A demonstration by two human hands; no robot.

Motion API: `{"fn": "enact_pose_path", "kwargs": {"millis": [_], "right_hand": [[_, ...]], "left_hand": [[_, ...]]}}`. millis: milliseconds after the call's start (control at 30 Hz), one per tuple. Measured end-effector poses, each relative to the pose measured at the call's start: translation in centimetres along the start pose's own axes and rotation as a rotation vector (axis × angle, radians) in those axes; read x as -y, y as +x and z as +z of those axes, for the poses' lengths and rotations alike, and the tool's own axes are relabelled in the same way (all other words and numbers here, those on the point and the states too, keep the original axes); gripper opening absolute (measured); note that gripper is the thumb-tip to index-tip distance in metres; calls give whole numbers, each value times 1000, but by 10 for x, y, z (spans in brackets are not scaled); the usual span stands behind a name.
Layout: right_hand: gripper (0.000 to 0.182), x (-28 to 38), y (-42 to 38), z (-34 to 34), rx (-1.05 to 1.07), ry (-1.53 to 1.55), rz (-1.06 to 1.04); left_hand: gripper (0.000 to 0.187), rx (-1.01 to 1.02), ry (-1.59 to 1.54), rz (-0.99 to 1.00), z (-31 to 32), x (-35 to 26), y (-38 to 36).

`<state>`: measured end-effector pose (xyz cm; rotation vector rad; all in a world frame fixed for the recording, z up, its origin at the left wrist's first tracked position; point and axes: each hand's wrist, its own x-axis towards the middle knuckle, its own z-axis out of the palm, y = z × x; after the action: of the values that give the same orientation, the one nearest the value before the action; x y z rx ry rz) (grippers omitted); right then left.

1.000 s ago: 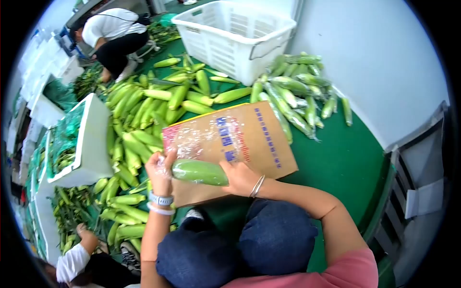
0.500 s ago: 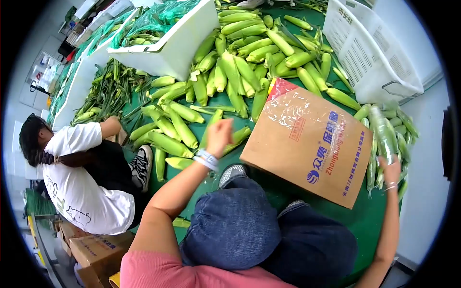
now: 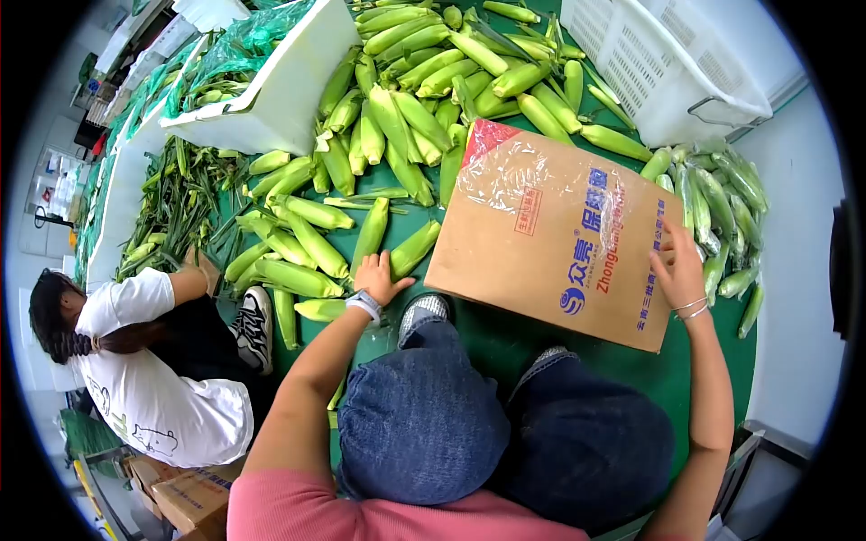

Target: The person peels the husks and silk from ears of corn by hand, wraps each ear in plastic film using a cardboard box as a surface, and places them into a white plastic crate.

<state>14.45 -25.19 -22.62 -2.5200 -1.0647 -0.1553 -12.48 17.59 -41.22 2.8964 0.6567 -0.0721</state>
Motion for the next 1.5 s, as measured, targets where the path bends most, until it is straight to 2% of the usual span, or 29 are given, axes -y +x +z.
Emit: {"fn": "enact_pose_path", "kwargs": {"millis": [67, 133, 167, 233, 267, 300, 367, 400, 467, 533, 600, 767, 833, 900, 967, 1000, 1067, 1100, 1200, 1300, 1367, 1400, 1500], "right_hand": [[53, 11, -7, 7, 38, 30, 63], [51, 22, -11, 6, 81, 31, 127], [51, 22, -15, 2, 74, 26, 133], [51, 22, -21, -1, 167, -8, 229], [46, 23, -24, -1, 141, 27, 256], [46, 24, -26, 2, 130, 35, 256], [41, 27, -26, 9, 228, 54, 394], [35, 33, -23, 11, 216, 53, 375], [36, 26, -20, 37, 237, 16, 346], [45, 30, -11, 44, 319, -40, 335], [43, 41, 0, 46, 342, -96, 363], [41, 62, 8, 38, 401, -141, 411], [35, 90, 9, 8, 152, 285, 262], [31, 124, 14, -31, 110, 610, 222], [30, 148, 19, -55, -7, 857, 72], [30, 160, 23, -69, -11, 856, 84], [30, 176, 31, -89, 74, 956, 2], [30, 178, 32, -90, 74, 954, 6], [24, 180, 34, -94, 295, 879, 58], [20, 182, 34, -88, 202, 921, -44], [18, 181, 37, -82, 190, 927, -99], [16, 181, 38, -79, 177, 930, -154], [14, 187, 38, -74, 226, 990, -40]], "left_hand": [[58, -9, 78, 29, 10, 7, 3], [63, 179, -84, -124, -3, 4, 17], [67, 204, -287, -253, -19, -1, 19], [68, -98, -735, -237, -28, 4, 16], [66, -54, -985, -172, -44, 5, 15], [65, -49, -1086, -96, -85, -13, 10], [68, -134, -1109, 33, -116, -24, 5], [68, -139, -1100, 34, -128, -31, 3], [70, -238, -986, 146, -145, -50, 3], [71, -190, -1081, 174, -159, -74, 5], [71, -128, -1181, 220, -167, -92, 10], [73, -110, -999, 352, -158, -111, 30], [73, -68, -1019, 404, -164, -131, 29], [70, -42, -1008, 415, -170, -147, 25], [66, -19, -974, 493, -169, -159, 24], [63, -116, -985, 605, -168, -168, 27], [61, -53, -1023, 564, -173, -181, 22], [60, -2, -1058, 515, -174, -185, 19], [58, 31, -1080, 493, -171, -186, 18], [61, 76, -1101, 453, -161, -180, 17], [38, 122, -1047, 479, -160, -179, 16], [66, 221, -1261, 288, -154, -180, 11], [68, 257, -1211, 381, -146, -175, 13]]}}
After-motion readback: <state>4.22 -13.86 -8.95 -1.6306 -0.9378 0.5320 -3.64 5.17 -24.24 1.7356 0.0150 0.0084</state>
